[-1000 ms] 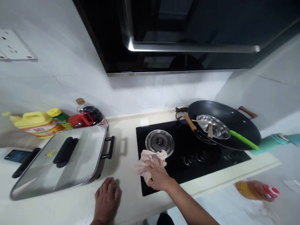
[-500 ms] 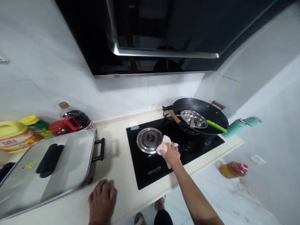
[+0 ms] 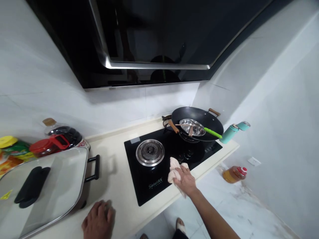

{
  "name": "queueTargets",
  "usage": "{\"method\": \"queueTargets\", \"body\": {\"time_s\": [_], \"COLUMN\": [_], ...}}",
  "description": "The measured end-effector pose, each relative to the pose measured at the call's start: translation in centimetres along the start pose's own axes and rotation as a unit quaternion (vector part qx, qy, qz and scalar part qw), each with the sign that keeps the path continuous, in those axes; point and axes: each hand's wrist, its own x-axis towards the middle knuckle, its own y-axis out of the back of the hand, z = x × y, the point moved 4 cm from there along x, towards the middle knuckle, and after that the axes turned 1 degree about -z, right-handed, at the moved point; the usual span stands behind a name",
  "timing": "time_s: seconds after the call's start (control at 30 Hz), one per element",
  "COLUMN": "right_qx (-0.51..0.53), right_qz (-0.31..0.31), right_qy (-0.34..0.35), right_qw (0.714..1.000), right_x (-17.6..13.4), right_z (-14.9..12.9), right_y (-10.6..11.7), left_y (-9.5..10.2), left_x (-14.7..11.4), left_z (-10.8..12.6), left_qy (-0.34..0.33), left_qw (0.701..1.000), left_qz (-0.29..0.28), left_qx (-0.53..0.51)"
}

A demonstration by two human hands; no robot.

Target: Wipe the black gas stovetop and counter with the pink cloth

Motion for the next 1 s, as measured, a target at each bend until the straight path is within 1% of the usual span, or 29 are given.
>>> {"method": "queueTargets", "body": {"time_s": [0.1,0.2,0.27,0.37,0.43,0.5,0.6,0.67,0.77,0.9,1.0], "right_qx": [-0.002,-0.008,-0.01,-0.015,-0.022,-0.032,-0.049,-0.054,-0.057,-0.055,-0.046], "right_qz": [0.008,0.007,0.011,0.013,0.007,-0.002,-0.017,-0.031,-0.054,-0.071,-0.067], "right_qy": [-0.014,-0.002,-0.008,-0.036,-0.037,-0.038,-0.06,-0.056,-0.025,0.018,0.05], "right_qw": [1.0,1.0,1.0,0.999,0.999,0.999,0.997,0.996,0.997,0.996,0.995], "right_x": [0.7,1.7,2.5,4.2,5.6,7.1,9.4,10.8,13.1,16.1,17.8], "right_z": [3.6,6.7,9.0,12.6,14.7,16.5,18.6,19.3,19.0,16.4,14.1], "right_y": [1.4,2.7,3.4,4.6,5.6,6.7,8.5,9.5,10.3,10.3,9.9], "left_y": [0.0,0.1,0.3,0.4,0.3,0.1,-0.2,-0.3,-0.3,-0.1,-0.3], "left_x": [0.2,0.7,1.1,1.4,1.3,0.9,0.2,0.0,0.2,0.5,0.3], "left_z": [-0.1,0.4,1.3,3.4,5.0,6.4,8.1,8.8,9.1,8.9,8.6], "left_qy": [0.008,0.046,0.082,0.14,0.174,0.199,0.205,0.201,0.209,0.221,0.231], "left_qw": [1.0,0.999,0.996,0.989,0.984,0.98,0.978,0.978,0.976,0.973,0.972], "left_qz": [-0.011,-0.025,-0.036,-0.038,-0.022,0.007,0.042,0.046,0.034,0.027,0.011], "left_qx": [0.002,0.008,0.012,0.011,0.012,0.018,0.026,0.035,0.048,0.054,0.05]}}
